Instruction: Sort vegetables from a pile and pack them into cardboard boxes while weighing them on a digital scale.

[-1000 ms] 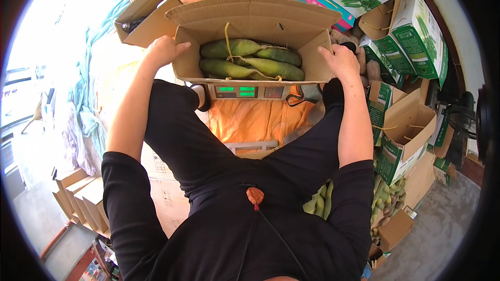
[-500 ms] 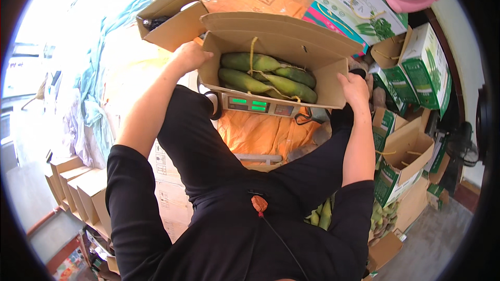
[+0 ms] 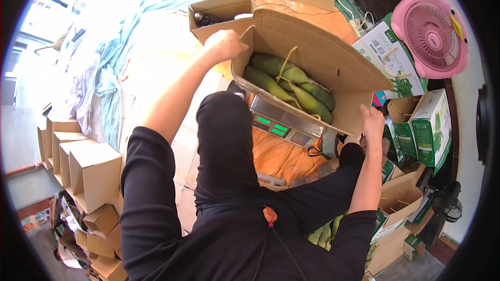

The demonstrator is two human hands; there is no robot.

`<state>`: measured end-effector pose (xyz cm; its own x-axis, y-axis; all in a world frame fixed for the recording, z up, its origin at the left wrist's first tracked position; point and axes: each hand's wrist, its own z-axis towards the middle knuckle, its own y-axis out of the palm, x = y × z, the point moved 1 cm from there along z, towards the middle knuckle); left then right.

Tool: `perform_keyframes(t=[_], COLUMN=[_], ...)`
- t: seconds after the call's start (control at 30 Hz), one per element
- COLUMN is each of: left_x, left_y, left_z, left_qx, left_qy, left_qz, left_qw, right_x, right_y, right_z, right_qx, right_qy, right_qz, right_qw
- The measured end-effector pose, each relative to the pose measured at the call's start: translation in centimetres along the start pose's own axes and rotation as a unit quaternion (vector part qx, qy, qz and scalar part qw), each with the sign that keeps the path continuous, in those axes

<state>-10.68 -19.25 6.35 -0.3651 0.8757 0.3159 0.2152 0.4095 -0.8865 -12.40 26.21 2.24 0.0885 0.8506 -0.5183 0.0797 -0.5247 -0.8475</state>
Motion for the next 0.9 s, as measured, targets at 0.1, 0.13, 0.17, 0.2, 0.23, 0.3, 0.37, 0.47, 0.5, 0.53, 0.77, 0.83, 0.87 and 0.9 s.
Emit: perform_keyframes(t=[0.1,0.13,0.17,0.2,0.23,0.3,0.37,0.47,0.5,0.53,0.77,0.83,0.87,0.9], left_x=[-4.6,-7.9,-10.3,-10.4,-11.1,-13.9,-20.8,-25.9,-27.5,-29.4,-46.8,-50.0,-48.7,-49.0], left_y=[-0.8,-0.4,-0.1,-1.4,-2.0,-3.4,-3.0,-3.4,-3.5,-3.0,3.7,5.2,6.8,7.5], left_z=[1.1,1.2,1.3,0.1,-0.7,-3.9,-6.8,-12.7,-14.2,-15.1,-31.0,-34.5,-33.7,-36.2], left_qx=[0.036,0.071,0.104,0.06,0.06,0.111,0.156,0.178,0.17,0.194,0.122,0.13,0.025,0.015], left_qy=[0.002,-0.024,-0.04,0.011,-0.018,-0.093,-0.089,0.003,-0.042,-0.094,-0.073,-0.097,-0.315,-0.3], left_qz=[-0.051,-0.099,-0.151,-0.091,-0.101,-0.184,-0.19,0.072,0.067,-0.028,0.262,0.132,0.091,0.11], left_qw=[0.998,0.992,0.982,0.994,0.993,0.972,0.965,0.981,0.982,0.976,0.955,0.978,0.944,0.948], right_x=[-5.1,-7.9,-10.0,-10.9,-11.9,-15.2,-20.0,-23.2,-24.0,-24.3,-29.2,-28.4,-27.4,-27.5], right_y=[-0.5,-0.3,-0.1,0.2,0.6,1.8,4.0,7.9,9.9,11.8,21.5,24.5,25.8,26.6], right_z=[1.1,1.2,1.2,1.3,1.5,1.2,-0.3,-2.2,-2.8,-3.5,-14.8,-18.3,-19.6,-21.4], right_qx=[-0.001,-0.015,-0.022,-0.021,-0.01,-0.007,-0.034,-0.056,-0.065,-0.082,-0.253,-0.296,-0.312,-0.359], right_qy=[-0.049,-0.068,-0.08,-0.076,-0.113,-0.159,-0.182,-0.263,-0.277,-0.277,-0.358,-0.331,-0.314,-0.308], right_qz=[-0.016,-0.032,-0.054,-0.059,-0.055,-0.046,-0.113,-0.074,-0.079,-0.085,-0.108,-0.074,-0.107,-0.123], right_qw=[0.999,0.997,0.995,0.995,0.992,0.986,0.976,0.96,0.955,0.953,0.892,0.893,0.89,0.872])
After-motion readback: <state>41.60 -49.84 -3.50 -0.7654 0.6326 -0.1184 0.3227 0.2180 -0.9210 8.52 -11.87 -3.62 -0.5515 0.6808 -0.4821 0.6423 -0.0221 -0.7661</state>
